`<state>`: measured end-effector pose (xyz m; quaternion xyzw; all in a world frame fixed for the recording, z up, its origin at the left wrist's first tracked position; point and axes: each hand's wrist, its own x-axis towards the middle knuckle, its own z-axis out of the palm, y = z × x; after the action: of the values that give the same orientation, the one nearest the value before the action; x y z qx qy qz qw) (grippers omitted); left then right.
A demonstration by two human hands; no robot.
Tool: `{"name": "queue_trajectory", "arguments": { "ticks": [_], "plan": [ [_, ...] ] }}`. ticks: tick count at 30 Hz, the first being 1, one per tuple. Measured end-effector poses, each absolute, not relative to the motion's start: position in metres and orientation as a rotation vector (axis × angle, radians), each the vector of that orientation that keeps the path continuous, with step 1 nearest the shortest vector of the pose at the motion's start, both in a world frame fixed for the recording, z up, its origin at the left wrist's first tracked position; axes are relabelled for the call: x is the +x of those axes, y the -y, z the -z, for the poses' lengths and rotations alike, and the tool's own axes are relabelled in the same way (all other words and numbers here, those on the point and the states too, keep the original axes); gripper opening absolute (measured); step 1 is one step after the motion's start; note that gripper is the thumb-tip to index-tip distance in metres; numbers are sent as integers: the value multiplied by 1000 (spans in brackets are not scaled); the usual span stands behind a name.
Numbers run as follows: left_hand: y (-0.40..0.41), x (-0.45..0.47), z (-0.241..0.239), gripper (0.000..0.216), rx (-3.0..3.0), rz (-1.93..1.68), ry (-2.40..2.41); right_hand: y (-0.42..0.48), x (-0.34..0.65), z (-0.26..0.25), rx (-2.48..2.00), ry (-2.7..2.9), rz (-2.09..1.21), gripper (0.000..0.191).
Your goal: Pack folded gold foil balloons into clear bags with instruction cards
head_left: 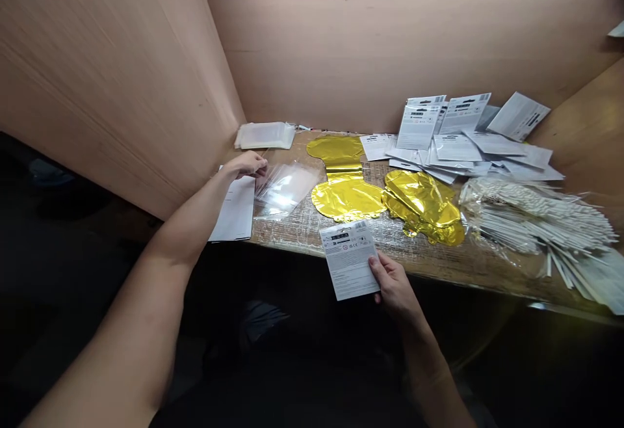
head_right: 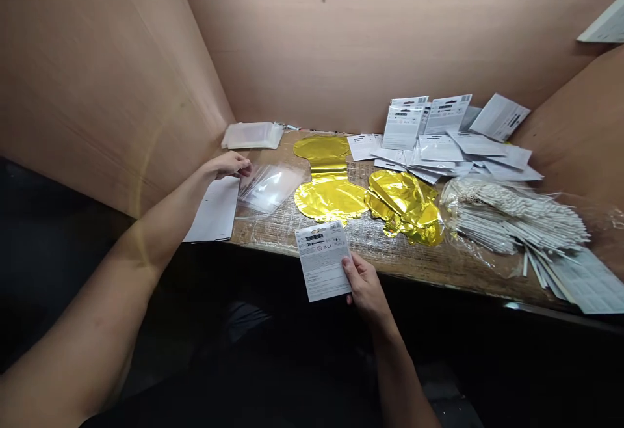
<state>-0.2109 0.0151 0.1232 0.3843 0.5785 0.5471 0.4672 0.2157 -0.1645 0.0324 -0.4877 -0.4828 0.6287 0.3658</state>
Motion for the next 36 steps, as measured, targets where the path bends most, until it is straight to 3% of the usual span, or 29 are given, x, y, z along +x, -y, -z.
{"name": "queue_trajectory", "arguments": {
  "ticks": [4,10,20,29,36],
  "plan": [
    [-14,-194,-121,22,954,-1331,-1494,155,195,-43,-1120,1229,-1775,53],
    [70,-107,-103,39,861,-1293,-1101,133,151,-57,-862,1390,-1903,53],
    [124,-65,-75,31,571,-1222,-1008,151,158,-46,-1268,1365,-1347,44],
    [154,-12,-33,45,640,-1539,-1088,171,153,-24,-1286,1311,-1321,41],
    [163,-16,-43,52,539,-1520,-1004,180,167,-32,-1254,1353,-1403,41]
  ]
}}
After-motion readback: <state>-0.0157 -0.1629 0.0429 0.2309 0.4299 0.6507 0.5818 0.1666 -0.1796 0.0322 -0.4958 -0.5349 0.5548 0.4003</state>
